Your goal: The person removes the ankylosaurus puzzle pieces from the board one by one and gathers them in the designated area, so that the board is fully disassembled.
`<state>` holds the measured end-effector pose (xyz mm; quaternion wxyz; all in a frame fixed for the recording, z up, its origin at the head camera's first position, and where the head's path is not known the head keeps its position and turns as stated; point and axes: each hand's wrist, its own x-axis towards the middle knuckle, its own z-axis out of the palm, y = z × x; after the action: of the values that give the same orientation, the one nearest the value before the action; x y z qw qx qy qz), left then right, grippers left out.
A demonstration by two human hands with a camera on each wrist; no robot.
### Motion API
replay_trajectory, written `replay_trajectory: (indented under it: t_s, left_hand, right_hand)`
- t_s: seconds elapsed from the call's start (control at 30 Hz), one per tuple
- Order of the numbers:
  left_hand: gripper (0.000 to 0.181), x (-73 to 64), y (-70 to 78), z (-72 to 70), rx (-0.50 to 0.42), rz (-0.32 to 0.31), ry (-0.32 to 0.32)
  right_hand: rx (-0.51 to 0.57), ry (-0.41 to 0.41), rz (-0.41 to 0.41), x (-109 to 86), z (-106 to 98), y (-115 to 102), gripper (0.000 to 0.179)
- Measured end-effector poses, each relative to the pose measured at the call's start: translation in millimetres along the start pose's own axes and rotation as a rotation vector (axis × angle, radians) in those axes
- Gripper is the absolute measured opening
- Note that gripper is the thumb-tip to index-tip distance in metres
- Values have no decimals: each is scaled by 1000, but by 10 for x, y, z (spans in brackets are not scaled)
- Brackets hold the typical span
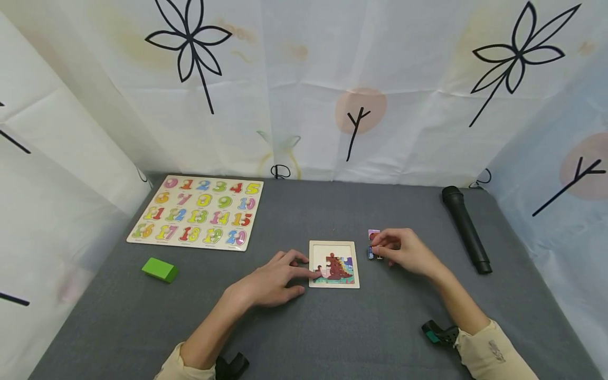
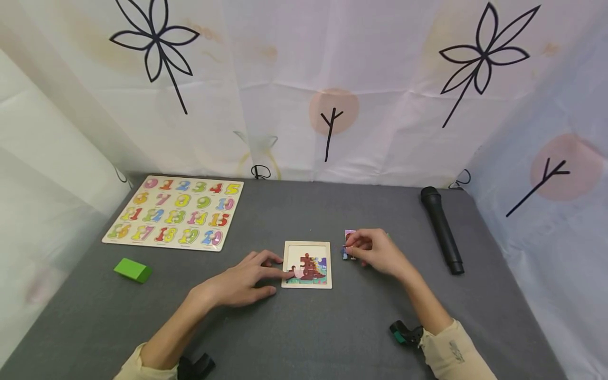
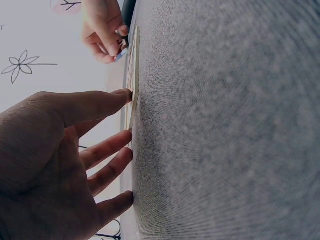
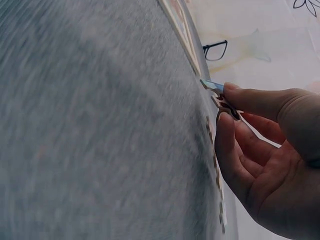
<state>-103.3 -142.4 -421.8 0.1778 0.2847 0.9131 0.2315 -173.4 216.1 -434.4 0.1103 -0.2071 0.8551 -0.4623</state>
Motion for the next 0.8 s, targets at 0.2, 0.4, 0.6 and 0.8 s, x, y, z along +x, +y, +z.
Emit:
replay_trajectory:
  t_s: [0.2,0.4,0.6,0.8]
  left_hand:
    - [46,12,-58,39,-10,48,18]
    - [47,6,-8,9,-24,20,2]
    - [47,22,-7,17,-10,-9,-6]
    - [47,16,-16,24,-7,0,-3]
  right_hand:
    - [-24,21,66,-25,-34,35,13]
    - [-52,42,84,-11,-5,60,14]
    - [-68,54,92,4,10,66,14]
    - [-107,65,103,19,21,44,14]
